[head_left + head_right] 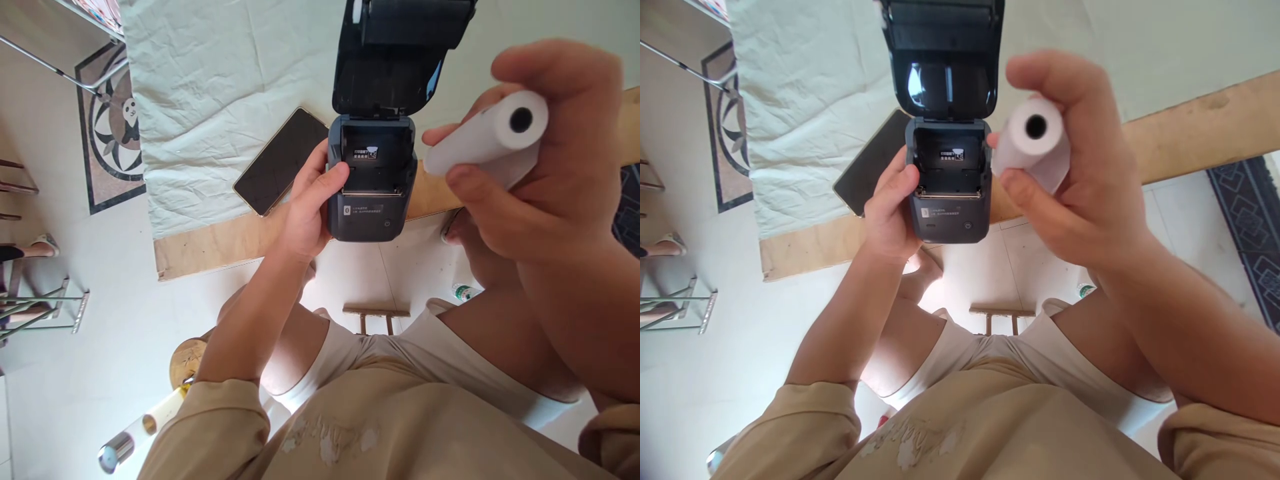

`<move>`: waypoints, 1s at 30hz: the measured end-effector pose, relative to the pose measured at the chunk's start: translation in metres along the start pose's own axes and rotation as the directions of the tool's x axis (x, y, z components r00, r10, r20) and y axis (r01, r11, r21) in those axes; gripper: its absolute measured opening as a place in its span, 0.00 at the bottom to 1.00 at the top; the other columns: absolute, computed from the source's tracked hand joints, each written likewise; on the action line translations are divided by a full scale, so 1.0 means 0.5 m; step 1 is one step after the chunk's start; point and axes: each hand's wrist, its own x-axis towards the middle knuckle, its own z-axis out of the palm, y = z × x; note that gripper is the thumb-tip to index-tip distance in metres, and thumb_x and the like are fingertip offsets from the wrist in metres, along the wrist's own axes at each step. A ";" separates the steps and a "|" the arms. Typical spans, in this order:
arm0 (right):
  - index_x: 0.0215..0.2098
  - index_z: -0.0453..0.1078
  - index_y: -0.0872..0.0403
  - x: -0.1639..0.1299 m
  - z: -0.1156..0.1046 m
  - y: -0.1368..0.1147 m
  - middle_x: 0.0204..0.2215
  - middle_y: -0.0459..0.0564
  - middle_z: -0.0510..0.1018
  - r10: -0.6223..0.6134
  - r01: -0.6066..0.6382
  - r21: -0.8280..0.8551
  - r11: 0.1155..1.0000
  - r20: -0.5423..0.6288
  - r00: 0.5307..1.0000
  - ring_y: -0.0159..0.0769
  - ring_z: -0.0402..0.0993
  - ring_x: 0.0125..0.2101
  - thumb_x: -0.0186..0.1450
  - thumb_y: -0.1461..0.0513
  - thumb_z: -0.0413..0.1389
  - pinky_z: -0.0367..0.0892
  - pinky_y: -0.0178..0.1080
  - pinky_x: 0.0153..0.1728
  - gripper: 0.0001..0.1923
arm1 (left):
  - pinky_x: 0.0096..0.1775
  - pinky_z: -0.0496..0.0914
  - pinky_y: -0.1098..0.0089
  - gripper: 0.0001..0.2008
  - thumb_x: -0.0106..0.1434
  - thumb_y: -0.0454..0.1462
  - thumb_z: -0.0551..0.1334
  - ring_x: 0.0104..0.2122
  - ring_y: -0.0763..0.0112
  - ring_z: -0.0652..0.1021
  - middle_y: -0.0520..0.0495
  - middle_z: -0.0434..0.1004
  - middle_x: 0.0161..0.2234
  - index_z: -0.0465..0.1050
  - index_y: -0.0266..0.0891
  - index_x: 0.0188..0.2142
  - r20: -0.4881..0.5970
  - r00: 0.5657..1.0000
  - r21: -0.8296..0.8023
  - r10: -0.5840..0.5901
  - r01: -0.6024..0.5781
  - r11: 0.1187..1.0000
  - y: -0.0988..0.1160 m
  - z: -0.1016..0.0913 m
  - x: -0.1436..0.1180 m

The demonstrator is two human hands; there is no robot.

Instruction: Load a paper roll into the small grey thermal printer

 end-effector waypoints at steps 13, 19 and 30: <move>0.40 0.71 0.46 0.074 0.054 -0.031 0.33 0.44 0.80 0.042 0.023 -0.577 0.816 0.100 0.994 0.45 0.81 0.40 0.63 0.63 0.58 0.72 0.50 0.44 0.07 | 0.57 0.79 0.60 0.12 0.71 0.44 0.65 0.64 0.51 0.77 0.48 0.82 0.46 0.78 0.44 0.50 -0.006 1.000 0.032 -0.022 0.023 0.999 0.002 0.003 -0.002; 0.35 0.74 0.46 0.068 0.059 -0.021 0.43 0.45 0.82 -0.009 0.077 -0.492 0.867 0.139 0.990 0.43 0.80 0.45 0.70 0.61 0.56 0.74 0.50 0.47 0.06 | 0.53 0.79 0.63 0.12 0.72 0.44 0.65 0.61 0.51 0.79 0.48 0.83 0.44 0.77 0.43 0.51 0.017 1.000 0.004 -0.020 0.020 1.000 0.000 0.000 -0.001; 0.32 0.71 0.46 0.012 0.071 -0.026 0.29 0.40 0.81 -0.350 0.382 -0.301 0.874 0.156 0.924 0.40 0.80 0.38 0.71 0.56 0.60 0.66 0.49 0.36 0.09 | 0.59 0.74 0.66 0.29 0.62 0.34 0.71 0.59 0.60 0.79 0.53 0.78 0.50 0.71 0.50 0.61 -0.006 0.998 0.125 0.056 -0.055 0.991 -0.008 -0.012 -0.008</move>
